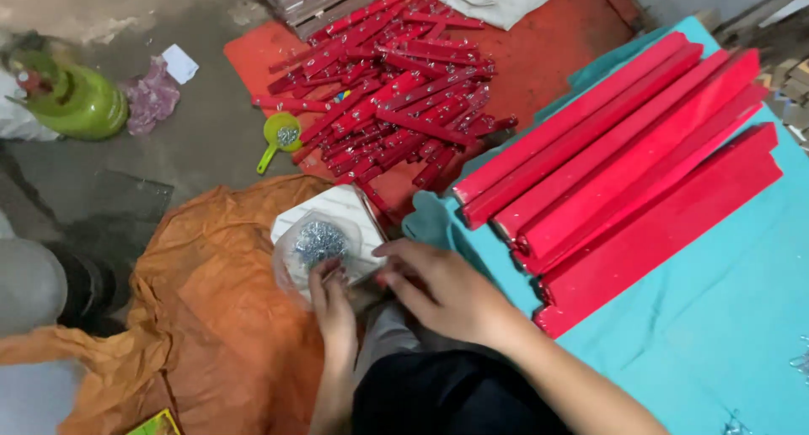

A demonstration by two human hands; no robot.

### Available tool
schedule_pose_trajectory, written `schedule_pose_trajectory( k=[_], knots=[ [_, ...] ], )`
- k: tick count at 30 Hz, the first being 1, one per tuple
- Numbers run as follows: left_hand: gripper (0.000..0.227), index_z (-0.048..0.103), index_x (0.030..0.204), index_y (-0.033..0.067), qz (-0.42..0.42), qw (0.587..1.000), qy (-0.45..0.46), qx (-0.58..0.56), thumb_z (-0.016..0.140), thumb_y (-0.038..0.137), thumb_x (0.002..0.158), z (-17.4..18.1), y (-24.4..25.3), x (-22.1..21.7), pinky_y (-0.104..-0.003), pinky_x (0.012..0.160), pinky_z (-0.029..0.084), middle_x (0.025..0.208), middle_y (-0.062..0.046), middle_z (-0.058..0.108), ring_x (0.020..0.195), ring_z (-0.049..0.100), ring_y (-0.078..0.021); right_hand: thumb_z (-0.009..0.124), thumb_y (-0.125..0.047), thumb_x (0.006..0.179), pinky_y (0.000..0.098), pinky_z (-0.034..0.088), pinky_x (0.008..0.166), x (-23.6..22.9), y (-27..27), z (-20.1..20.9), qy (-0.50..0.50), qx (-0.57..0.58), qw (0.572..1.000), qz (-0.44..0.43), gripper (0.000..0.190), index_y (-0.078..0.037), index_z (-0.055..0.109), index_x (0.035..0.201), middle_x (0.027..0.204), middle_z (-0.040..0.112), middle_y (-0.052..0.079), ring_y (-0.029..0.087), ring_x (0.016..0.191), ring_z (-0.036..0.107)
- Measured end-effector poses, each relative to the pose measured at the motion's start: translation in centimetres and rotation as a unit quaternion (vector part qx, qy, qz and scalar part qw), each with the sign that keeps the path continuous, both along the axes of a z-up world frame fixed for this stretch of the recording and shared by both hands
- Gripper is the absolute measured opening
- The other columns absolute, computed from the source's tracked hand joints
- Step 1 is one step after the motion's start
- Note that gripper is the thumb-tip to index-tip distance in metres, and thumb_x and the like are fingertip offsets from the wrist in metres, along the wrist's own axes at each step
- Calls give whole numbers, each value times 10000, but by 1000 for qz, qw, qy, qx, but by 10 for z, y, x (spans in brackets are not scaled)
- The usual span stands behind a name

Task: Attaching metal hooks to red bars and organizing them on a work surface

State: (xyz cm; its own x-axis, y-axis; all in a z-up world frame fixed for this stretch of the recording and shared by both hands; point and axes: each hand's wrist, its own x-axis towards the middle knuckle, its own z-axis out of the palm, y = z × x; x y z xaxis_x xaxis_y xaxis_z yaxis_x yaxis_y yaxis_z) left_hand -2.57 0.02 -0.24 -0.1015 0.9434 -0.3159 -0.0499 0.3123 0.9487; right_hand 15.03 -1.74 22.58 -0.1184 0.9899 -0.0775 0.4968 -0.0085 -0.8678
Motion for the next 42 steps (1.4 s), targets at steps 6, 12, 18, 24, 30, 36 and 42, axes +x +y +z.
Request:
schedule_pose_trajectory(
  k=[6, 12, 18, 24, 30, 36, 42],
  knots=[
    [267, 613, 1179, 90, 131, 946, -178, -237, 584, 169, 926, -87, 74, -20, -301, 866, 469, 1025, -3, 588, 963, 573, -160, 532, -177, 964, 494, 554, 986, -103, 53, -214, 7, -226, 974, -16, 478, -16, 528, 1414, 1276, 634, 250, 421, 1184, 657],
    [369, 757, 954, 11, 29, 975, 118, -186, 576, 332, 938, -273, 108, -35, -523, 936, 466, 1041, -255, 723, 1042, 639, -448, 525, -187, 972, 557, 518, 1031, -118, 108, -414, -29, -296, 953, -56, 444, 3, 573, 1371, 1275, 656, 310, 477, 1205, 635],
    [408, 743, 915, 25, -161, 855, 493, -5, 525, 366, 965, -415, 122, -79, -459, 964, 525, 957, -146, 742, 1063, 702, -340, 631, -319, 928, 567, 431, 1143, -131, 125, -494, -33, -386, 917, -92, 671, -43, 425, 1505, 1423, 548, 344, 492, 1345, 526],
    [633, 696, 1174, -27, -52, 782, 592, 188, 711, 461, 772, -440, 85, -91, -492, 972, 530, 1199, -269, 682, 1195, 640, -410, 769, -268, 808, 590, 378, 1184, -136, 126, -555, -3, -440, 888, -133, 1074, 0, 107, 1610, 1561, 245, 405, 573, 1420, 379],
    [841, 561, 1438, 189, -20, 891, 388, -234, 755, 595, 728, -276, 135, -70, -390, 1167, 418, 1435, -119, 608, 1365, 548, -293, 683, -495, 910, 742, 300, 1143, -149, 137, -569, -122, -434, 883, -127, 1014, 11, 146, 1604, 1635, 231, 293, 515, 1533, 170],
    [900, 398, 1391, 348, -71, 822, 474, -309, 642, 827, 669, -332, 143, -70, -618, 1055, 454, 1312, -110, 651, 1262, 619, -349, 702, -208, 874, 639, 479, 1076, -156, 124, -625, -91, -444, 883, -123, 850, 137, 174, 1444, 1479, 279, 356, 621, 1279, 505],
    [923, 374, 1432, 315, -58, 852, 386, -349, 644, 784, 684, -239, 157, -65, -640, 1046, 450, 1379, -113, 578, 1292, 564, -391, 682, -163, 882, 645, 538, 1003, -155, 134, -566, -42, -440, 878, -182, 587, 32, 382, 1348, 1455, 288, 333, 647, 1139, 574]
  ],
)
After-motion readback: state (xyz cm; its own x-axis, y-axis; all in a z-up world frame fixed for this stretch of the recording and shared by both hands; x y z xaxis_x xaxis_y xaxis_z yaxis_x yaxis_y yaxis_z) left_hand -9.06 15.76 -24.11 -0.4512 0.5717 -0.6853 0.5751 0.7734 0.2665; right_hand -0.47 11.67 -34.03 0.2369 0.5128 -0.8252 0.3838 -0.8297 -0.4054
